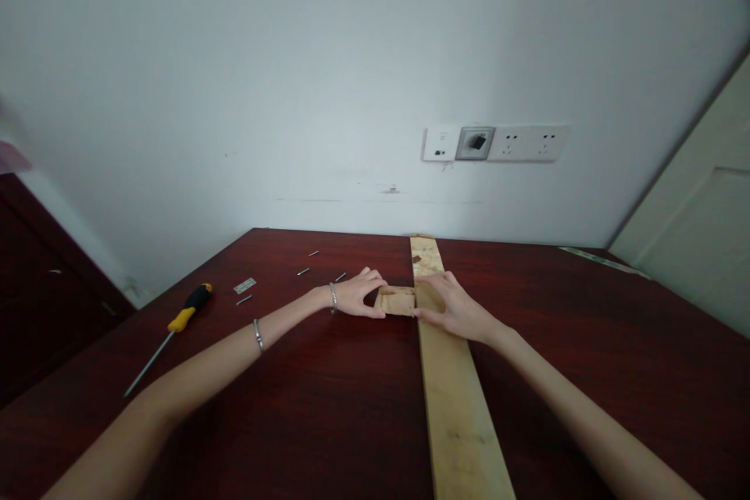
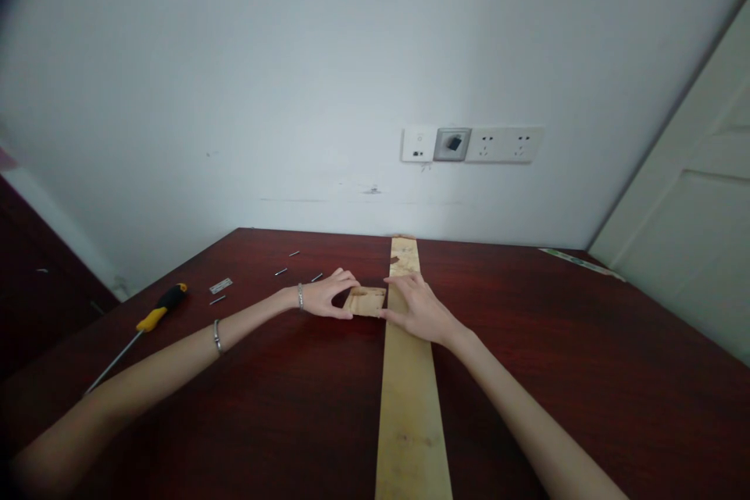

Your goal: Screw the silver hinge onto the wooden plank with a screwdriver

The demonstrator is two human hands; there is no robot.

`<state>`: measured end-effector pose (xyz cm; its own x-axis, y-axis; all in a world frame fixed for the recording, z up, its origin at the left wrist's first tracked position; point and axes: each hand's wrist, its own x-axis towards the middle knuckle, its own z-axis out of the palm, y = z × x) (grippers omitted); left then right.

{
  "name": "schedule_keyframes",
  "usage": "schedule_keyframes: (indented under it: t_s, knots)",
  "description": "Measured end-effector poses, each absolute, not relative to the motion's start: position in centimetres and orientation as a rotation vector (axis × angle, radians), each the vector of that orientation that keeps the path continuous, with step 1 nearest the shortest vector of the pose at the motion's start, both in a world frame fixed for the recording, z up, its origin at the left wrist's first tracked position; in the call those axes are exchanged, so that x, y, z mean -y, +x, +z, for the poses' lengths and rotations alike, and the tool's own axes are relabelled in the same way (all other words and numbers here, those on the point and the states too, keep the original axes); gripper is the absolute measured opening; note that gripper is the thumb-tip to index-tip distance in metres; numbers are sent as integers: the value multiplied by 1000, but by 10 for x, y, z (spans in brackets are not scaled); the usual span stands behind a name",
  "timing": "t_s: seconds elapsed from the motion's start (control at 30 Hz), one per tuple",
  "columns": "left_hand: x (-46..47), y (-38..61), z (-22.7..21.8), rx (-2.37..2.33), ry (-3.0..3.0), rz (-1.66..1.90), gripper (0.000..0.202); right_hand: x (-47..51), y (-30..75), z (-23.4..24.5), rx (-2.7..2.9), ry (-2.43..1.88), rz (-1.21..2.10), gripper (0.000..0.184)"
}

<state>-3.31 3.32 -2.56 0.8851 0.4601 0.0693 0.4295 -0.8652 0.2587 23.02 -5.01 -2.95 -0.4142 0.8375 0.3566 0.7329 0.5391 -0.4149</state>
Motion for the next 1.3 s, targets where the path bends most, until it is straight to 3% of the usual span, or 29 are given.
schedule_keyframes:
  t_s: [0.1, 0.27, 0.47, 0.7, 1.3]
  knots:
    - [-32, -38, -29, -738, 2779, 197, 55, 42, 245, -35, 2259, -1300, 143, 40]
    - [-29, -41, -32, -794, 2765, 177, 56, 35, 262, -39, 2266, -1412, 127, 41]
    - [-25, -43, -32, -800, 2804, 142, 60, 38, 268, -37, 2290, -1553, 262, 78]
    - [-23, -43, -32, -825, 2822, 124, 64, 44, 275, -31, 2326, -1724, 690, 125]
    - [-21, -41, -43, -902, 2768, 130, 70, 44, 281, -31, 2402, -1770, 799, 138]
